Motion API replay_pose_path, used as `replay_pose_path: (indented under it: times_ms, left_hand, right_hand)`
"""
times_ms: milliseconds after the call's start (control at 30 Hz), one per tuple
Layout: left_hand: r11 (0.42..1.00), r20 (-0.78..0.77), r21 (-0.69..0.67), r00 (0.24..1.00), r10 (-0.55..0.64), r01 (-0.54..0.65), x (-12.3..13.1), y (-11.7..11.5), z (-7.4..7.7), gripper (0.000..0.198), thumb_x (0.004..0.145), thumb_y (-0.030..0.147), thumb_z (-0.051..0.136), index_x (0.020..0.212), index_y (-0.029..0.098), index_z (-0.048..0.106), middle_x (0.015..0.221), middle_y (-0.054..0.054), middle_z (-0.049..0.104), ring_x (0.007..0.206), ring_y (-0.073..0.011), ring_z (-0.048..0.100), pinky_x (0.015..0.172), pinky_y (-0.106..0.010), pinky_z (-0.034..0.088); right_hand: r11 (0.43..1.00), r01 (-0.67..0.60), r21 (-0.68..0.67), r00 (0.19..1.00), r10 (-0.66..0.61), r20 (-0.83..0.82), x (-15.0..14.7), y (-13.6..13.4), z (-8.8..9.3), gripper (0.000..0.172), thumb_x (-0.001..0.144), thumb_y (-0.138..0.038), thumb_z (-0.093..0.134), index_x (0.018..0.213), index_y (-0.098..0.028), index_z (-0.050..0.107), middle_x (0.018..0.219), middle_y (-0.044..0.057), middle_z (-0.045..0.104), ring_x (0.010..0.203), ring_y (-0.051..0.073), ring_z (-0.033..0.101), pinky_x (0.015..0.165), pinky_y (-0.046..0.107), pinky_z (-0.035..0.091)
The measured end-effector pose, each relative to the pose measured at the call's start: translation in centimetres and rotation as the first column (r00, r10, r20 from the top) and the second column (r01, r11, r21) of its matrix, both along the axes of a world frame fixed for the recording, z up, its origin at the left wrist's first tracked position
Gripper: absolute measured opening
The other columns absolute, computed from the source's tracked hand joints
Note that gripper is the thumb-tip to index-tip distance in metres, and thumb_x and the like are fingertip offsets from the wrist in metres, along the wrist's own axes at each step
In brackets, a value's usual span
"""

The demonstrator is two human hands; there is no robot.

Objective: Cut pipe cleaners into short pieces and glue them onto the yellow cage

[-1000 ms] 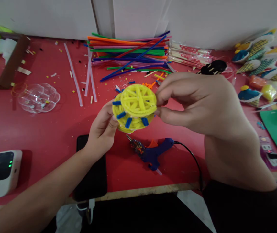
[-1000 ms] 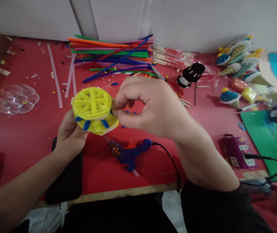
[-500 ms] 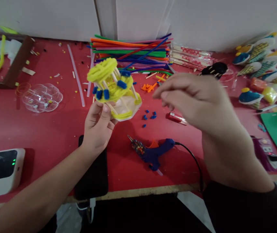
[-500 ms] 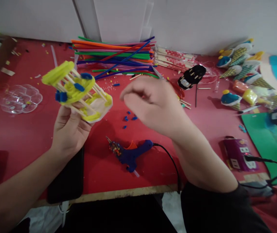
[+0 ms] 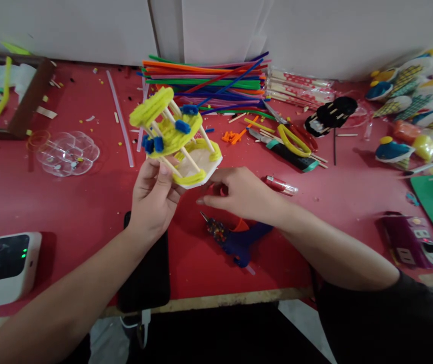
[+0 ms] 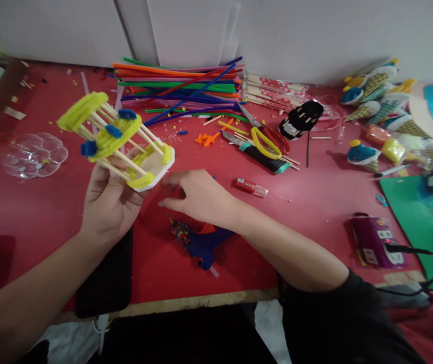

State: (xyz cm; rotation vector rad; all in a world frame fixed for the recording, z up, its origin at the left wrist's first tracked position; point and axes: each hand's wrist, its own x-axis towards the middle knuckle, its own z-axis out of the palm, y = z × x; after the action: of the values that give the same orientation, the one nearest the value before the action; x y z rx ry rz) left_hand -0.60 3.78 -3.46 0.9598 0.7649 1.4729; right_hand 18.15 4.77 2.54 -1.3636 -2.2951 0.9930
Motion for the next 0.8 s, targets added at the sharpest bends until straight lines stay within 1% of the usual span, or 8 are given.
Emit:
replay_pose_path:
  times_ms: [133, 300, 467, 533, 600, 633, 700, 800]
  left_hand:
    - [0.994, 0.062, -0.103, 0.997, 0.052, -0.045, 0.5, -0.3, 1.1, 0.004, 0.090, 0.029, 0.073, 0.087, 0.028, 0.072, 0.102, 0.001, 0.074, 0.112, -0.0195, 0.070, 0.096, -0.034, 0.060]
    - [0.982, 0.201, -0.186, 0.977, 0.072, -0.034, 0.9, -0.2, 1.6, 0.031, 0.100, 0.011, 0.052, 0.091, 0.030, 0.076, 0.102, 0.003, 0.075, 0.103, -0.0167, 0.072, 0.085, -0.032, 0.064]
    - [0.982, 0.234, -0.184, 0.970, 0.072, -0.028, 1.1, -0.1, 1.6, 0.041, 0.100, 0.003, 0.044, 0.084, 0.023, 0.076, 0.099, 0.002, 0.077, 0.098, -0.0121, 0.073, 0.090, -0.029, 0.062]
    - [0.980, 0.224, -0.199, 0.973, 0.058, -0.013, 1.1, -0.1, 1.7, 0.038, 0.099, 0.004, 0.047, 0.082, 0.022, 0.076, 0.101, 0.002, 0.078, 0.097, -0.0115, 0.073, 0.092, -0.029, 0.061]
    - [0.977, 0.219, -0.211, 0.975, 0.038, 0.010, 1.1, -0.2, 1.7, 0.032, 0.097, 0.006, 0.054, 0.084, 0.024, 0.076, 0.100, 0.003, 0.078, 0.096, -0.0105, 0.073, 0.094, -0.028, 0.060]
    - [0.977, 0.215, -0.211, 0.976, 0.027, 0.019, 1.1, -0.2, 1.7, 0.029, 0.096, 0.007, 0.057, 0.085, 0.025, 0.076, 0.098, 0.004, 0.078, 0.096, -0.0100, 0.072, 0.095, -0.027, 0.059]
    - [0.977, 0.195, -0.206, 0.981, -0.003, 0.044, 1.0, -0.2, 1.6, 0.024, 0.095, 0.010, 0.061, 0.085, 0.025, 0.076, 0.093, 0.004, 0.077, 0.094, -0.0097, 0.072, 0.095, -0.026, 0.059]
    - [0.976, 0.153, -0.209, 0.988, -0.025, 0.057, 0.8, -0.2, 1.5, 0.019, 0.094, 0.014, 0.063, 0.082, 0.024, 0.075, 0.091, 0.002, 0.076, 0.094, -0.0121, 0.072, 0.095, -0.029, 0.060]
  right_hand:
    - [0.996, 0.008, -0.093, 0.986, -0.023, -0.164, 0.1, 0.3, -0.2, 0.010, 0.087, -0.015, 0.070, 0.085, -0.019, 0.080, 0.084, 0.001, 0.081, 0.079, 0.015, 0.074, 0.077, 0.025, 0.053]
    - [0.968, 0.206, -0.146, 0.888, -0.248, -0.388, 3.1, 1.8, 2.2, 0.020, 0.087, -0.030, 0.074, 0.070, -0.020, 0.071, 0.063, -0.002, 0.070, 0.050, 0.009, 0.059, 0.051, 0.024, 0.045]
    - [0.784, 0.617, -0.072, 0.575, -0.510, -0.640, 7.3, 3.6, 4.8, 0.024, 0.087, -0.044, 0.076, 0.072, -0.028, 0.065, 0.067, -0.002, 0.064, 0.051, 0.012, 0.053, 0.045, 0.029, 0.040]
    - [0.699, 0.715, 0.001, 0.534, -0.546, -0.646, 8.6, 4.2, 5.0, 0.034, 0.086, -0.056, 0.073, 0.068, -0.031, 0.060, 0.066, -0.001, 0.058, 0.054, 0.016, 0.054, 0.047, 0.032, 0.042]
    - [0.648, 0.751, 0.127, 0.598, -0.585, -0.548, 9.6, 4.7, 4.6, 0.043, 0.088, -0.066, 0.065, 0.064, -0.031, 0.055, 0.061, 0.000, 0.053, 0.054, 0.019, 0.053, 0.048, 0.034, 0.041]
    - [0.652, 0.730, 0.205, 0.663, -0.603, -0.445, 9.8, 5.0, 4.0, 0.046, 0.090, -0.068, 0.060, 0.064, -0.031, 0.054, 0.058, 0.000, 0.051, 0.054, 0.019, 0.053, 0.049, 0.034, 0.040]
    - [0.756, 0.567, 0.328, 0.817, -0.567, -0.103, 9.9, 5.5, 2.6, 0.047, 0.094, -0.066, 0.052, 0.066, -0.028, 0.058, 0.056, 0.001, 0.053, 0.057, 0.019, 0.055, 0.052, 0.034, 0.040]
    - [0.931, 0.218, 0.294, 0.895, -0.311, 0.320, 9.1, 6.0, 0.2, 0.024, 0.091, -0.040, 0.060, 0.082, -0.021, 0.071, 0.072, 0.004, 0.069, 0.072, 0.022, 0.064, 0.066, 0.035, 0.045]
